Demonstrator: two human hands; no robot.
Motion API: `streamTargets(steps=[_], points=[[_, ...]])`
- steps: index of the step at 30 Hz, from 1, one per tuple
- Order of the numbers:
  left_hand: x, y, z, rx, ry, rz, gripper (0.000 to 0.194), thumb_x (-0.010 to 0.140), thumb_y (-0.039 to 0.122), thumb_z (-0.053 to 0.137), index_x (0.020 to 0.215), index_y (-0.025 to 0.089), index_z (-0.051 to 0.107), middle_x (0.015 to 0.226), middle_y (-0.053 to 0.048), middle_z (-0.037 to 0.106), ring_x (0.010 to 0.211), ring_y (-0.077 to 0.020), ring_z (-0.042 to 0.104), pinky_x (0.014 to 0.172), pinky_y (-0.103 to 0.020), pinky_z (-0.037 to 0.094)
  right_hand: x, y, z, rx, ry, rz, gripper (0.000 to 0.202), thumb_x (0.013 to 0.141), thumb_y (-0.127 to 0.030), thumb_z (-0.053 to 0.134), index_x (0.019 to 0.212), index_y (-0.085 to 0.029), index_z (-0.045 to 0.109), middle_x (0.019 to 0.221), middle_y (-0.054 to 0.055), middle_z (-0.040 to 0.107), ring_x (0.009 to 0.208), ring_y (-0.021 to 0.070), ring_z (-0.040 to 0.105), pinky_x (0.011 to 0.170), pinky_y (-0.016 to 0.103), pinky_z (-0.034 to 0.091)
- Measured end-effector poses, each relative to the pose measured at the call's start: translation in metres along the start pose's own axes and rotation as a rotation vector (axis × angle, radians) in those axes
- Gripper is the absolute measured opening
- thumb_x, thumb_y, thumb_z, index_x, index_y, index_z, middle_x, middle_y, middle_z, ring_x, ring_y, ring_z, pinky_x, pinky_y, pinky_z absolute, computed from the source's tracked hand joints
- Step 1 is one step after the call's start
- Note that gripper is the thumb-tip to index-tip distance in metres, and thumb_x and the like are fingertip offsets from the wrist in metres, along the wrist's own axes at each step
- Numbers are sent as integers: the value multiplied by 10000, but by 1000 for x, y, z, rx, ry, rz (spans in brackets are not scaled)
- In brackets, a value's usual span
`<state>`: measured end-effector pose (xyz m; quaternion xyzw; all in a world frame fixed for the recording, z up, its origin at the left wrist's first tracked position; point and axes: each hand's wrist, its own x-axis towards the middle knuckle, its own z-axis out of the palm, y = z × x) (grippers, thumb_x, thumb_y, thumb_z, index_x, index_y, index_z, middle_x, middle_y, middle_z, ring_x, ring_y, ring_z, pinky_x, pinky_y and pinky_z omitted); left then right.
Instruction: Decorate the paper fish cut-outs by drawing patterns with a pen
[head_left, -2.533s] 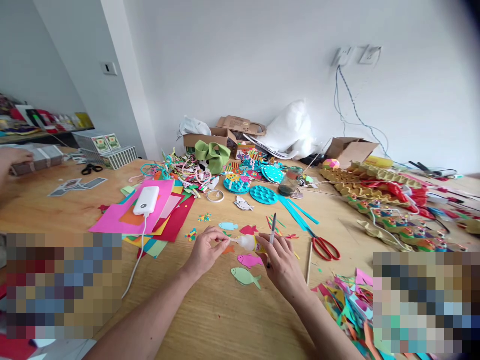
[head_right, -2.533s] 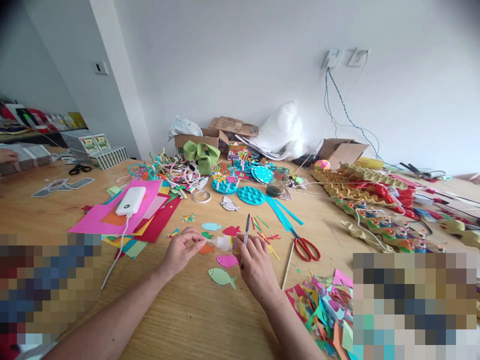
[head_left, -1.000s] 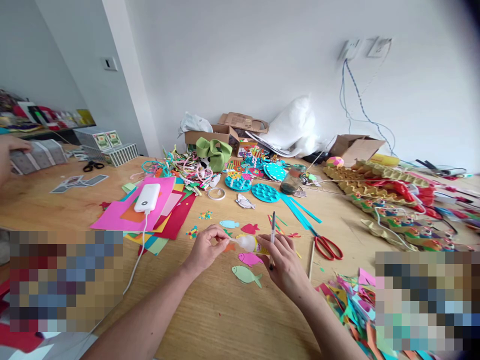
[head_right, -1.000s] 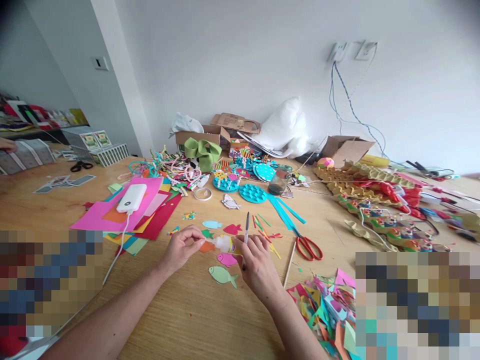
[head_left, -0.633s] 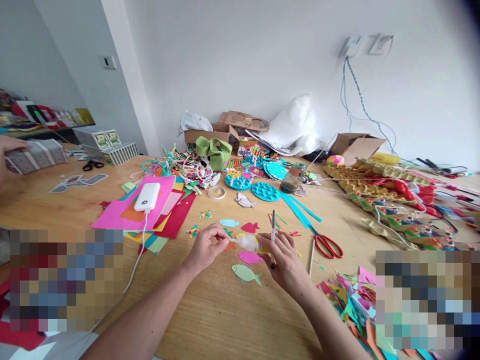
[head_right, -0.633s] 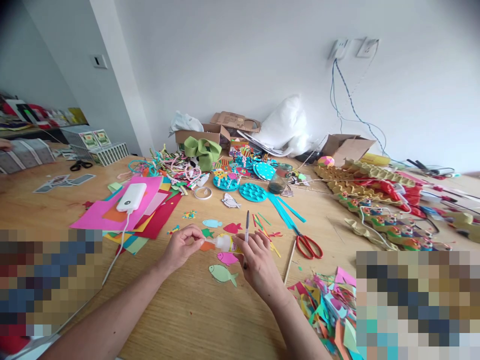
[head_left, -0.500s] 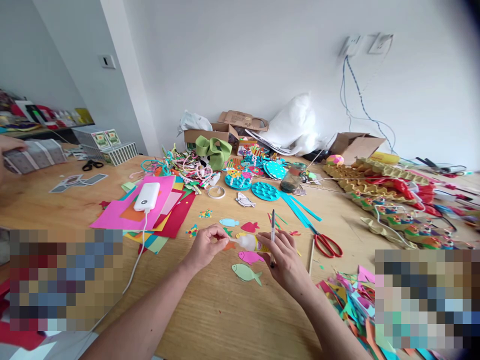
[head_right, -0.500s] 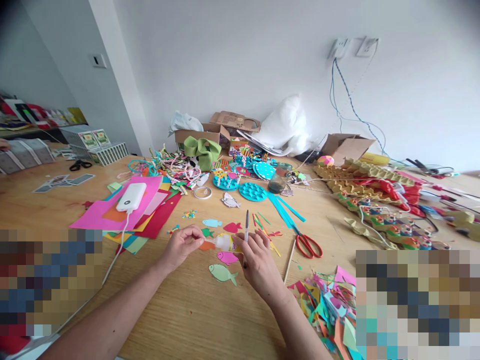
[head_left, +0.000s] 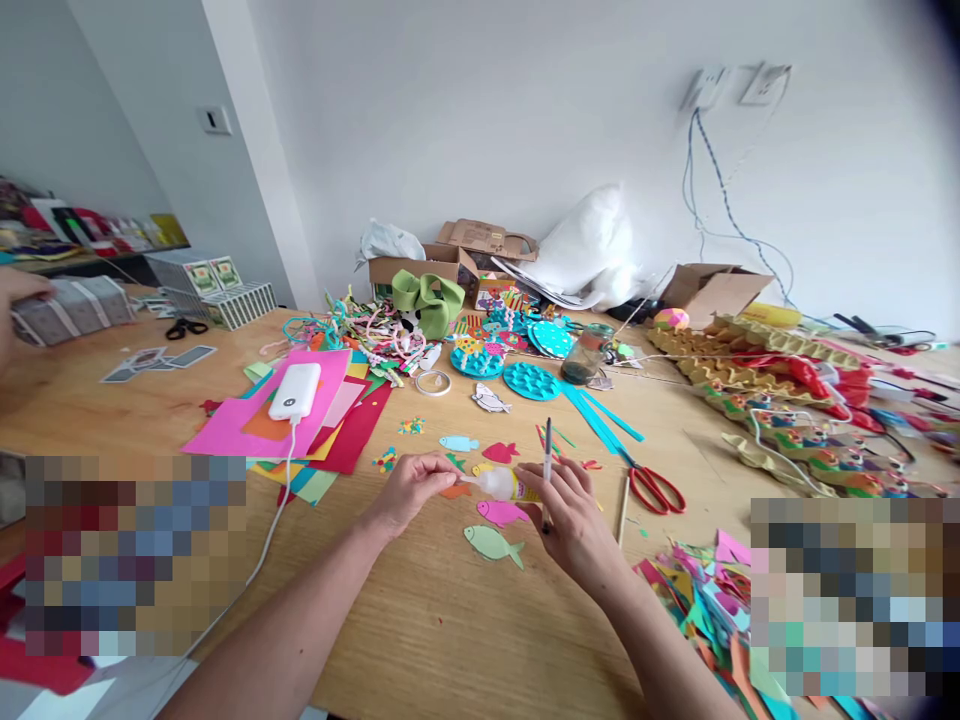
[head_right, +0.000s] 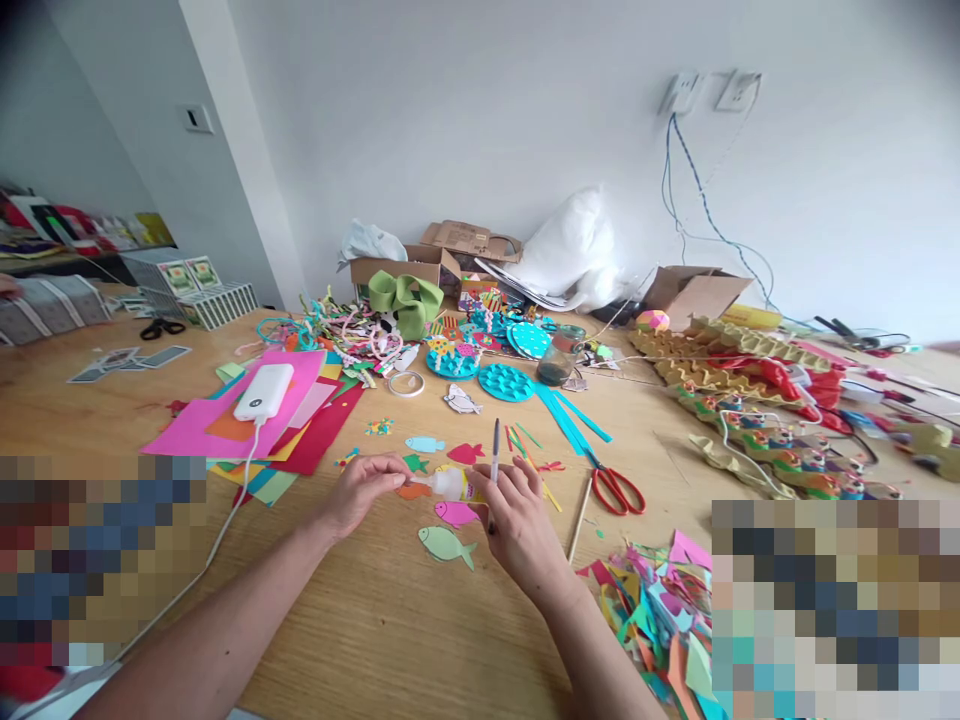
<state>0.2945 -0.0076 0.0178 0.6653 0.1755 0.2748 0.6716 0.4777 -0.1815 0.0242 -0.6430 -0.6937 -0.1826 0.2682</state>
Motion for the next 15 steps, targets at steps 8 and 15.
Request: streamTargets(steps=[8,15], points=[[-1,-1,2,53,22,27,181,743,323,697,699,148,684,685,2,595,676,-131,515,652,-237,388,1,-3,-3,-10,-21,8,420,906,-79,506,1300,-221,478,1180,98,641,1068,253,553,1043,540,311],[2,-6,3,102,50,31,169,726,308,690,696,151,635,694,3,576,673,-134,509,645,-235,391,2,-4,-3,-22,-37,24,447,909,-90,504,1333,-223,460,1182,93,645,1084,256,550,1041,529,312]])
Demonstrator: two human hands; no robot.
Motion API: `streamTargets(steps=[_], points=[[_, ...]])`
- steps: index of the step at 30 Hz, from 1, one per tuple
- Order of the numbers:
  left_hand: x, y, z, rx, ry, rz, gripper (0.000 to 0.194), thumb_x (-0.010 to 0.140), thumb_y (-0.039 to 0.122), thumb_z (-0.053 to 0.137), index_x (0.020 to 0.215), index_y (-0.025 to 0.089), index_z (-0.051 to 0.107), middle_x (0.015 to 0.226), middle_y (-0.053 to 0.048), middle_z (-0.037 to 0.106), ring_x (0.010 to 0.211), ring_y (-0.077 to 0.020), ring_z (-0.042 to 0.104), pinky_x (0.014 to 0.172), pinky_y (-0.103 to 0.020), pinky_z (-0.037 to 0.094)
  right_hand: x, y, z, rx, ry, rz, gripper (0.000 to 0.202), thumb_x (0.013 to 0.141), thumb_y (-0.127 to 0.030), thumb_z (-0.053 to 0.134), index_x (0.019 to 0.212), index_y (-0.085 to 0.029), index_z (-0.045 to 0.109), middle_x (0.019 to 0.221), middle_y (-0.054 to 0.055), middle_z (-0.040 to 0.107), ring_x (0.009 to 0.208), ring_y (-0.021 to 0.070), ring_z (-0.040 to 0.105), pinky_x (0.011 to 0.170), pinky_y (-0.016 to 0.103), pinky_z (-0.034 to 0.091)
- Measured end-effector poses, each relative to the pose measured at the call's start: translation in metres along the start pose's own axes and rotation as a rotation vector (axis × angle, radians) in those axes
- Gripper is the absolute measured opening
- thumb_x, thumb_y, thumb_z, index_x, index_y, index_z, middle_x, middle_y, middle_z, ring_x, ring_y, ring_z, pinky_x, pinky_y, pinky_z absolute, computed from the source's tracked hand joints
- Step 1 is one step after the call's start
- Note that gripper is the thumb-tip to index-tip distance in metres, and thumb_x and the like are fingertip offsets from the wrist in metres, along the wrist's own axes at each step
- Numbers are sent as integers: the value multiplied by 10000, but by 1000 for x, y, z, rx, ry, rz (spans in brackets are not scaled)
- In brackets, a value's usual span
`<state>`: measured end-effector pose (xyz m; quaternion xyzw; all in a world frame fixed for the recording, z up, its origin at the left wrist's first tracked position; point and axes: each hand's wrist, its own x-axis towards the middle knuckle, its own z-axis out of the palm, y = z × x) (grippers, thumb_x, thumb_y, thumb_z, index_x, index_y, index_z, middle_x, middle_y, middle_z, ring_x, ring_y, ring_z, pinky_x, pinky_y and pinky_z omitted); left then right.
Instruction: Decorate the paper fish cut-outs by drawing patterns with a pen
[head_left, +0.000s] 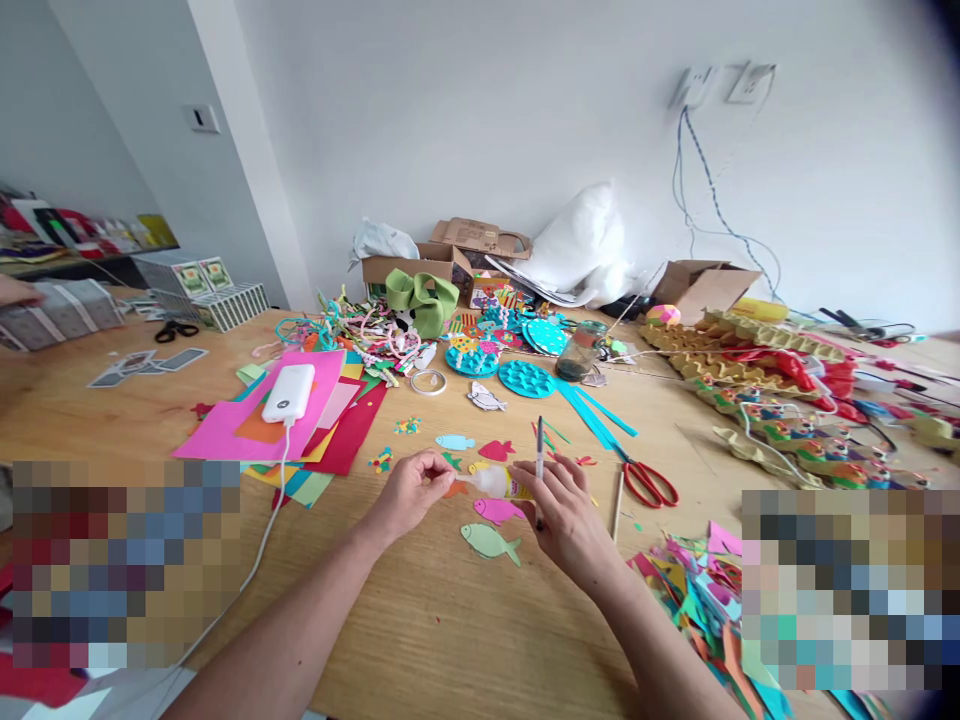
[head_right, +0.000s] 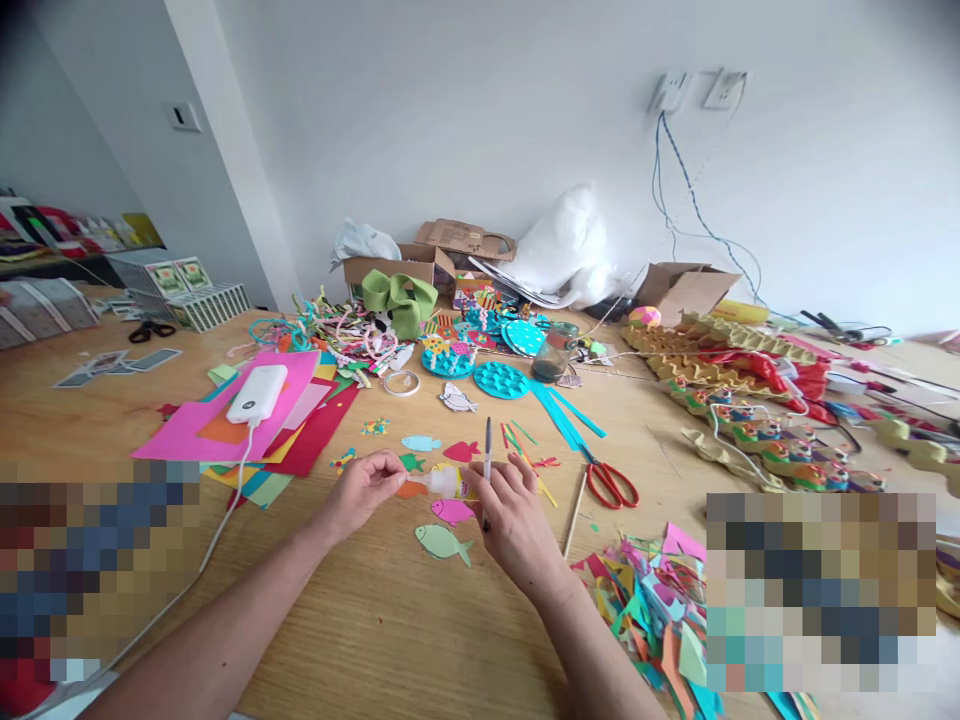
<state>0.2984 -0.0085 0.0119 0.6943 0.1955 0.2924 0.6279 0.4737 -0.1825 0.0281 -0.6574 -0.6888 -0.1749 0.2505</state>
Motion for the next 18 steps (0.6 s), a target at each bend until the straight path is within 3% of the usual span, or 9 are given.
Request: streamTargets(steps=[10,18], points=[[0,1,0,-107,42,-59,228,708,363,684,694,150,604,606,38,511,571,-98,407,555,-219,309,5,3,1,-33,4,-10,432,905,-86,503,1312,-225,469,1185,94,649,1074,260,559,1032,514,315],[2,16,-7,-247,133,-93,209,671,345,731,689,145,671,653,6,610,634,-116,488,651,-243,392,-2,24,5,-129,60,69,288,914,-184,540,1201,-186,517,1054,108,672,951,260,583,951,455,372]])
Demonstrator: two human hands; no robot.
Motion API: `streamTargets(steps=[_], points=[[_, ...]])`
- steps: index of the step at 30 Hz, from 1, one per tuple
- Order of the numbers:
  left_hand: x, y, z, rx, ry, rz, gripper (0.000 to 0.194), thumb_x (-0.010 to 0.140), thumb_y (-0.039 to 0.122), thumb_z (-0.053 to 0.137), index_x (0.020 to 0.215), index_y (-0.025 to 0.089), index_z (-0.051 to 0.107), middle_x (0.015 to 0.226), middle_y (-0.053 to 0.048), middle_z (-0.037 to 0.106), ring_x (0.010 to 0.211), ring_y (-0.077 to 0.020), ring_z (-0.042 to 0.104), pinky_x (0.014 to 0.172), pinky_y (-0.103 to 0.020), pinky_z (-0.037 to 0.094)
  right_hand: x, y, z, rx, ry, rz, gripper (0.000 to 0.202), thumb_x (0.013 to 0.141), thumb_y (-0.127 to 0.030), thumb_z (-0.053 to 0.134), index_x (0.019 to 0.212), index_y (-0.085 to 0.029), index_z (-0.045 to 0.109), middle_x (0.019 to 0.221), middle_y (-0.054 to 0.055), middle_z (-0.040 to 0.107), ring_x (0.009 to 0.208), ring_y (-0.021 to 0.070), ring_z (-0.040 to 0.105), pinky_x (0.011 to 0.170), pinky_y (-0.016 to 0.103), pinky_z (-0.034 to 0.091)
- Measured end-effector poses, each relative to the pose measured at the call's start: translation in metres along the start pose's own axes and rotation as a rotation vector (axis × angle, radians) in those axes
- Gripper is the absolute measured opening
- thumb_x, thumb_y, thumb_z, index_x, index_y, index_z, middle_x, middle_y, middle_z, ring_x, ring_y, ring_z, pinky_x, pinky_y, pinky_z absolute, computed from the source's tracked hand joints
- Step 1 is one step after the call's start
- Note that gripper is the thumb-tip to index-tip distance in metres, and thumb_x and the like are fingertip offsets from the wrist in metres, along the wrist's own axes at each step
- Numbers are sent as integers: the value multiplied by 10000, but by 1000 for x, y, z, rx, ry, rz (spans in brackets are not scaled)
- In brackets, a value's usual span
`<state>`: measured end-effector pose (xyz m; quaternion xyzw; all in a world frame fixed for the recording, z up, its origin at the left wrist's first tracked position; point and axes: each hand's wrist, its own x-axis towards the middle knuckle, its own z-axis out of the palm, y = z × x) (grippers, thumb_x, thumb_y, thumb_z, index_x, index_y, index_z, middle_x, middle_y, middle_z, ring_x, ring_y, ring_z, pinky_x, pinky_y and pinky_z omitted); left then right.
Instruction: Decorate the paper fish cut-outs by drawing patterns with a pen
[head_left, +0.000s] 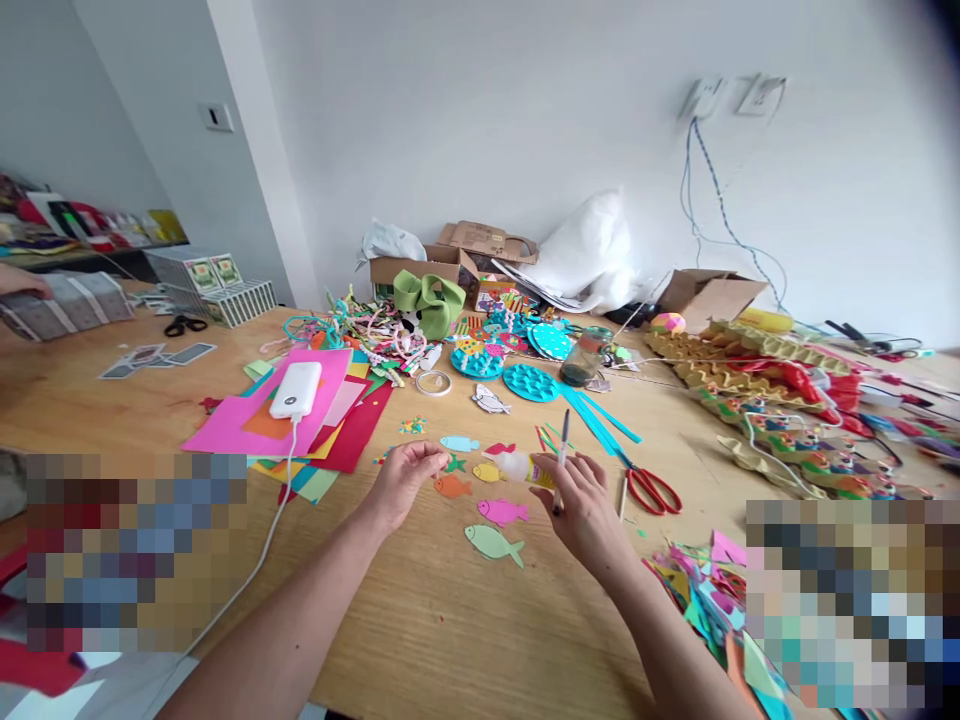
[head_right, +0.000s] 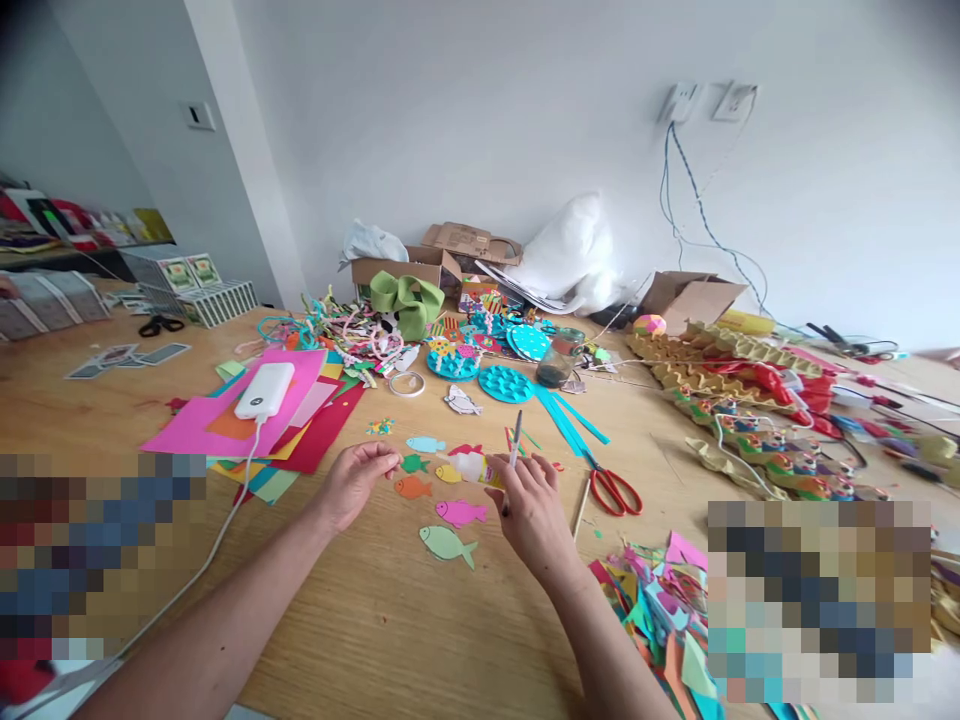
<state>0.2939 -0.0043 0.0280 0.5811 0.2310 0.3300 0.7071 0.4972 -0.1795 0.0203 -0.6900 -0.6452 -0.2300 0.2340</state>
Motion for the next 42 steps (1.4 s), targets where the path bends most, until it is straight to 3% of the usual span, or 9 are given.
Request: streamTargets(steps=[4,9,12,19,27,33,37,39,42], points=[[-1,-1,3,-30,-12,-28,239,652,363,776,687,138,703,654,-14,638,633,-122,508,637,-247,402,15,27,3,-36,-37,103,251,903,-219,532,1150,-187,556,961,104,690,904,271,599,867,423,401],[-1,-2,3,-45,-18,-47,259,635,376,800,718,142,728,699,-39,679,669,-138,547,638,-245,408,52,74,13,-144,-340,340,317,884,-182,510,1199,-201,551,1160,121,668,1088,291,563,952,444,334],[-1,-1,2,-49,-16,-50,256,623,369,808,723,144,735,710,-44,687,665,-141,550,638,-248,417,66,93,26,-185,-396,381,353,857,-135,498,1201,-187,558,1128,139,676,1091,304,553,942,456,326],[0,0,1,-70,-27,-71,245,616,344,805,736,141,739,699,-30,671,659,-128,539,654,-242,413,79,113,54,-232,-499,426,359,849,-129,516,1203,-173,560,1113,149,672,1088,311,538,928,462,326],[-1,1,0,-137,-72,-106,259,641,361,786,742,139,697,701,-22,637,665,-126,540,645,-248,412,88,120,64,-242,-535,448,384,854,-147,534,1236,-173,560,1126,147,675,1151,311,522,1010,481,263],[-2,1,3,-174,-93,-115,301,640,385,810,739,133,679,699,-21,630,664,-118,535,636,-244,406,92,104,49,-227,-433,441,456,840,-140,540,1296,-155,538,1209,171,640,1259,326,446,1043,499,260],[-3,1,5,-192,-90,-121,329,629,407,823,708,128,669,680,-20,624,657,-118,535,621,-241,400,95,64,37,-138,-284,382,392,892,-176,498,1280,-186,549,1189,127,652,1242,297,464,1005,454,357],[-3,0,5,-198,-87,-127,340,620,415,829,703,126,670,677,-22,627,651,-117,536,614,-240,395,94,34,30,164,-64,326,284,875,-197,541,1151,-198,608,1081,117,689,1087,292,567,893,443,450],[-2,-1,5,-197,-78,-129,340,624,423,825,698,127,673,683,-27,633,649,-119,540,621,-245,394,90,-13,18,548,31,235,209,872,-197,574,1079,-223,590,972,56,712,985,227,634,865,394,487]])
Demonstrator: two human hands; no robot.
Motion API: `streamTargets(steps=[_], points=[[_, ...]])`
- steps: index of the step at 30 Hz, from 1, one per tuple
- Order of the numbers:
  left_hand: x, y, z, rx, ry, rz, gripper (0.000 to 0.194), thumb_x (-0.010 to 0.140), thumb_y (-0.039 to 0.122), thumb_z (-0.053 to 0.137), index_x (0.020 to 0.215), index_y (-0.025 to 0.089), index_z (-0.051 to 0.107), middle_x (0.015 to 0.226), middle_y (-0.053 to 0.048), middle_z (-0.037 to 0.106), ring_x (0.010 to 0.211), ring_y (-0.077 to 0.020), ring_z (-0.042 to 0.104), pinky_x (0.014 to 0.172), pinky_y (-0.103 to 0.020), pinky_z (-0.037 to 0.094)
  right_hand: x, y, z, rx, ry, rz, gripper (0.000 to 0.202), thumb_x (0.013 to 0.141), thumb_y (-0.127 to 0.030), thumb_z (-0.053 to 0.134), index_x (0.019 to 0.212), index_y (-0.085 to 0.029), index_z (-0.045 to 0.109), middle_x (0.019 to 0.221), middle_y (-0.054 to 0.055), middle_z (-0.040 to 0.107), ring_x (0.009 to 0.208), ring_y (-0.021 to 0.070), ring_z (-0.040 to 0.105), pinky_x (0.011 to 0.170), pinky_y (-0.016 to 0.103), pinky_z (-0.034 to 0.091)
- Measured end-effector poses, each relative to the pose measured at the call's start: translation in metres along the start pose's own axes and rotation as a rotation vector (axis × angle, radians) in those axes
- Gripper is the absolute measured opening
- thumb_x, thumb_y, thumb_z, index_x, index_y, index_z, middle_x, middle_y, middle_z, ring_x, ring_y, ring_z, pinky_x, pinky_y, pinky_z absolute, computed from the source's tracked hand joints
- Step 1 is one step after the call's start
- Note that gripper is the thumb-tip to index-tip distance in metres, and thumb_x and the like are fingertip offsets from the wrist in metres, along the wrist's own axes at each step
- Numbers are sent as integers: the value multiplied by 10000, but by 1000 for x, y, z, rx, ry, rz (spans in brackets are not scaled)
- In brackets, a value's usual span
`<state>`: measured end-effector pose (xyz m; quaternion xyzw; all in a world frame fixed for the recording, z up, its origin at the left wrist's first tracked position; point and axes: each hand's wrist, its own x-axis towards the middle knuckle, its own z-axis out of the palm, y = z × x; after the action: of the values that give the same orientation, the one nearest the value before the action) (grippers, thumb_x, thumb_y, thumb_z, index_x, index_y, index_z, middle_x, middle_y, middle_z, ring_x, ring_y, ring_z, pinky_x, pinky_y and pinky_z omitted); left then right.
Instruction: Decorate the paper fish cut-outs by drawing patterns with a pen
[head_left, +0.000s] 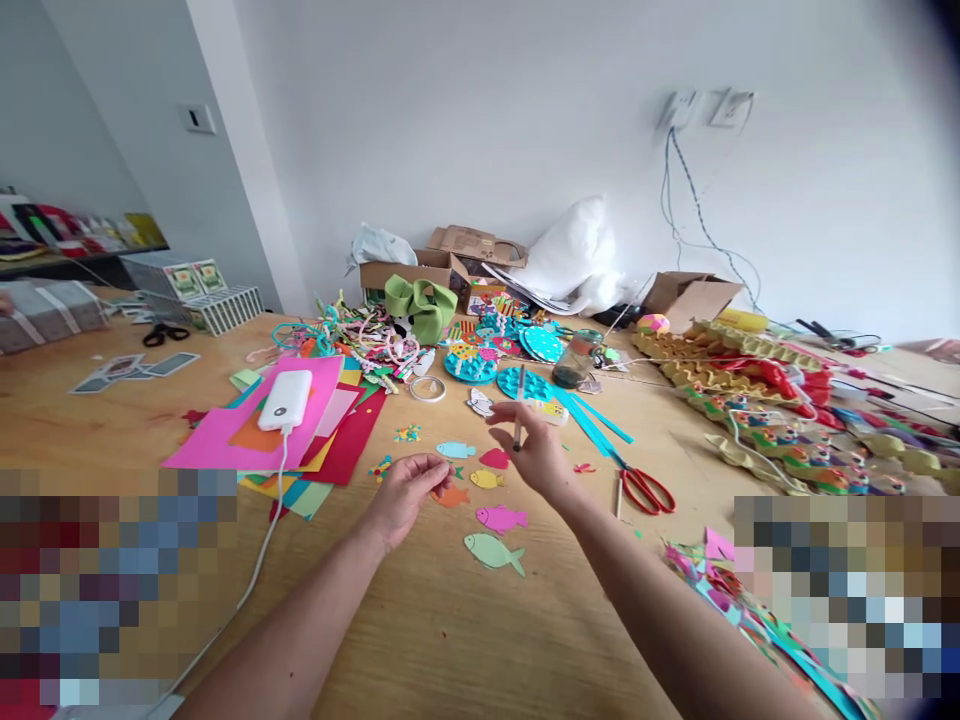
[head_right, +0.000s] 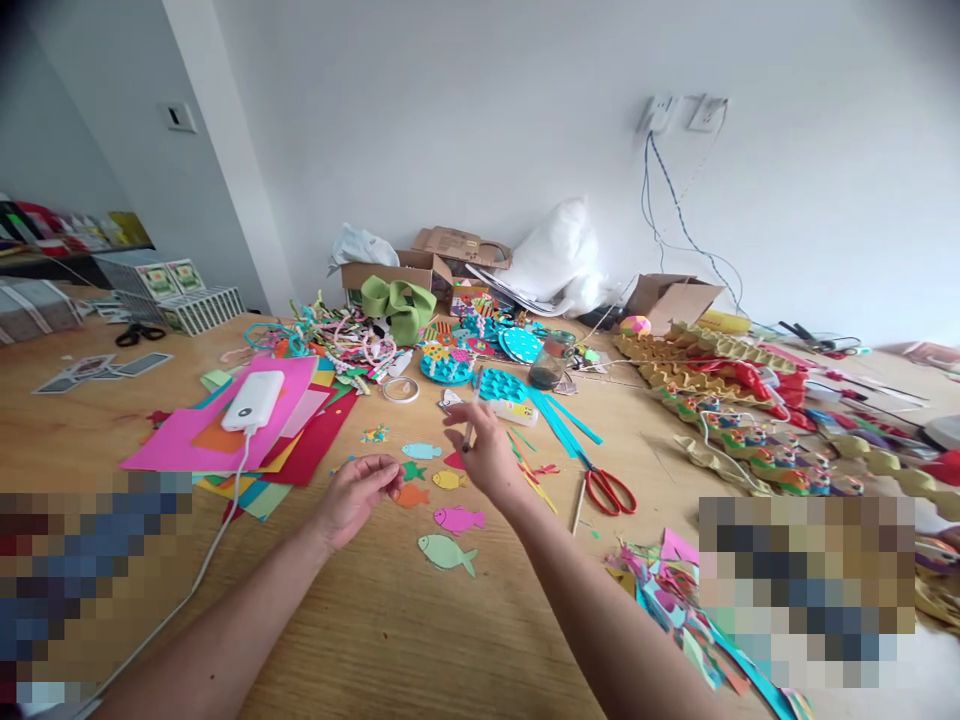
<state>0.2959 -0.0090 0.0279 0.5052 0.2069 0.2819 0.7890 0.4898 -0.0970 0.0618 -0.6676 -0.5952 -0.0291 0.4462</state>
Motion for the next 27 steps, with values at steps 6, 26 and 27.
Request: streamTargets(steps=[6,26,27], points=[[0,1,1,48,-22,23,374,650,478,800,682,126,679,656,-29,618,641,-123,520,631,-255,388,-21,-50,17,147,-123,-125,218,882,-157,592,1091,-217,576,948,52,704,887,178,654,797,323,506],[-2,0,-1,411,-243,36,443,711,558,720,794,125,761,761,-74,699,628,-126,538,591,-244,417,-52,-63,-5,-90,-171,-213,322,788,38,502,1010,-186,565,828,48,627,827,196,513,727,302,435],[-1,-1,-2,433,-243,37,442,716,556,714,808,126,767,775,-80,707,625,-124,542,587,-241,420,-58,-66,-17,-54,-168,-206,289,822,11,504,1024,-186,563,842,53,631,841,193,527,739,303,450]])
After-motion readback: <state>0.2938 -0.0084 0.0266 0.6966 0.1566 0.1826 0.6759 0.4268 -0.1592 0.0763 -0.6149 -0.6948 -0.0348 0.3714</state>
